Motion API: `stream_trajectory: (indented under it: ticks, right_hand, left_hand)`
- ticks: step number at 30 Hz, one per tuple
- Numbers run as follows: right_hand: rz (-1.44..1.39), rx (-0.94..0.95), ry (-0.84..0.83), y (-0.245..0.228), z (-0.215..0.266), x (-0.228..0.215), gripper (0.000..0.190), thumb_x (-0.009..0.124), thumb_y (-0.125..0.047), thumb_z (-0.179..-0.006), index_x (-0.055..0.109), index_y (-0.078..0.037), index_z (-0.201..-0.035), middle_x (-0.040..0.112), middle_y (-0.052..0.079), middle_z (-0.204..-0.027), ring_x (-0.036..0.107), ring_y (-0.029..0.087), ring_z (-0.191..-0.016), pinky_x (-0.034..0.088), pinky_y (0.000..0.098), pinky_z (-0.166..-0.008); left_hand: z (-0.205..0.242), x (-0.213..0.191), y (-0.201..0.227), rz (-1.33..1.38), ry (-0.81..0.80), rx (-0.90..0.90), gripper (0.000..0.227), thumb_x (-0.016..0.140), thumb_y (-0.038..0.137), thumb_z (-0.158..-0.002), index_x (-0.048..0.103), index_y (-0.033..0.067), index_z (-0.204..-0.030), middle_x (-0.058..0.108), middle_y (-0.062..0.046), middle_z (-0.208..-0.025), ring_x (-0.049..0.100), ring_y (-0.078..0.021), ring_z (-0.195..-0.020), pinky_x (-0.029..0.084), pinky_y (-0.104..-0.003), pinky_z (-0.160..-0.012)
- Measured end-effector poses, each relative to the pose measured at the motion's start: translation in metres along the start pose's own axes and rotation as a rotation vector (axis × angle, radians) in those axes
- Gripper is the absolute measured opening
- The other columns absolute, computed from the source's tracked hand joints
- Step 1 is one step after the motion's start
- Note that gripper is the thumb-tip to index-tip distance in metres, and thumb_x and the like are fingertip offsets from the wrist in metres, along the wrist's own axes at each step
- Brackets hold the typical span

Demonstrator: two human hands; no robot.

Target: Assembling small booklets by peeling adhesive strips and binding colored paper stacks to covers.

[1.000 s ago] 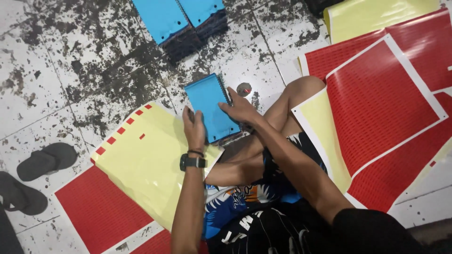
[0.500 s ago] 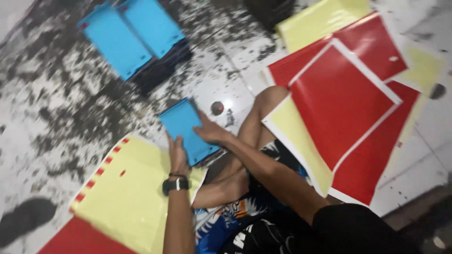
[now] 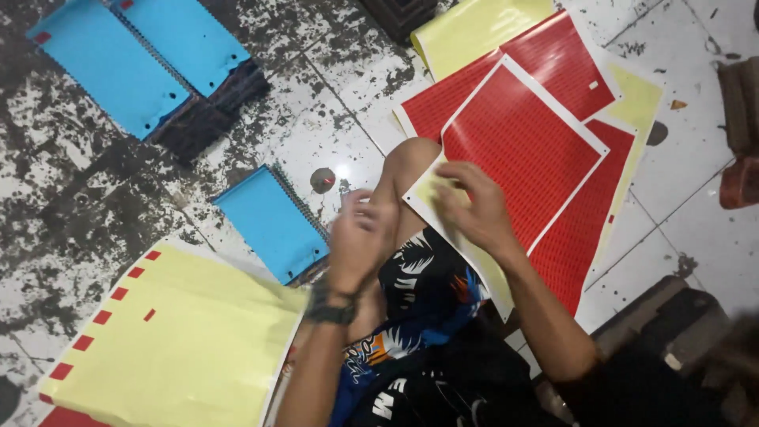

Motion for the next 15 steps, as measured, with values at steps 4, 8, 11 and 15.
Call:
stream_trajectory:
  ticks: [4, 8, 11, 15]
  right_hand:
    - [0.128, 0.196, -0.001, 0.022, 0.049, -0.015, 0.032, 0.066, -0.023, -0.1, 0.069, -0.008, -0.128, 0.07, 0.018, -0.118, 0.065, 0.037, -0.119, 0.055, 0.0492, -0.096]
    - [0.022, 0.281, 0.027, 0.026, 0.072, -0.009, 0.038, 0.063, -0.023, -0.1, 0.067, -0.006, -0.134, 0.067, 0.023, -0.133, 0.059, 0.04, -0.129, 0.049, 0.0523, -0.106]
    - [0.066, 0.246, 0.025, 0.028, 0.082, -0.008, 0.041, 0.067, -0.022, -0.097, 0.067, -0.005, -0.134, 0.065, 0.023, -0.136, 0.059, 0.041, -0.131, 0.047, 0.053, -0.109]
    - [0.086, 0.25, 0.01, 0.031, 0.091, -0.009, 0.059, 0.081, -0.024, -0.085, 0.064, -0.009, -0.14, 0.061, 0.023, -0.142, 0.057, 0.042, -0.131, 0.045, 0.055, -0.11]
  left_hand:
    - [-0.006, 0.067, 0.022, 0.033, -0.309, -0.082, 0.073, 0.074, 0.066, -0.079, 0.061, 0.0103, -0.124, 0.073, -0.003, -0.083, 0.074, -0.027, -0.085, 0.058, -0.039, -0.073]
    - [-0.014, 0.068, 0.005, 0.286, -0.125, -0.145, 0.04, 0.076, 0.012, -0.08, 0.066, 0.0117, -0.119, 0.073, -0.012, -0.09, 0.068, -0.0231, -0.065, 0.053, -0.032, -0.057]
    - [-0.026, 0.027, -0.014, 0.346, 0.024, -0.19, 0.038, 0.07, 0.004, -0.084, 0.064, 0.011, -0.122, 0.067, -0.012, -0.103, 0.058, -0.0168, -0.072, 0.05, -0.028, -0.063]
    - [-0.038, -0.011, -0.041, 0.264, 0.226, -0.209, 0.036, 0.068, -0.002, -0.087, 0.063, 0.0116, -0.12, 0.053, 0.0, -0.089, 0.045, -0.0063, -0.069, 0.044, -0.021, -0.062]
Point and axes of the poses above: each hand's wrist, its own z-axis away from the middle knuckle, its own x-axis out of the palm, y = z × x, the point moved 3 cm from there along -z, towards the middle knuckle
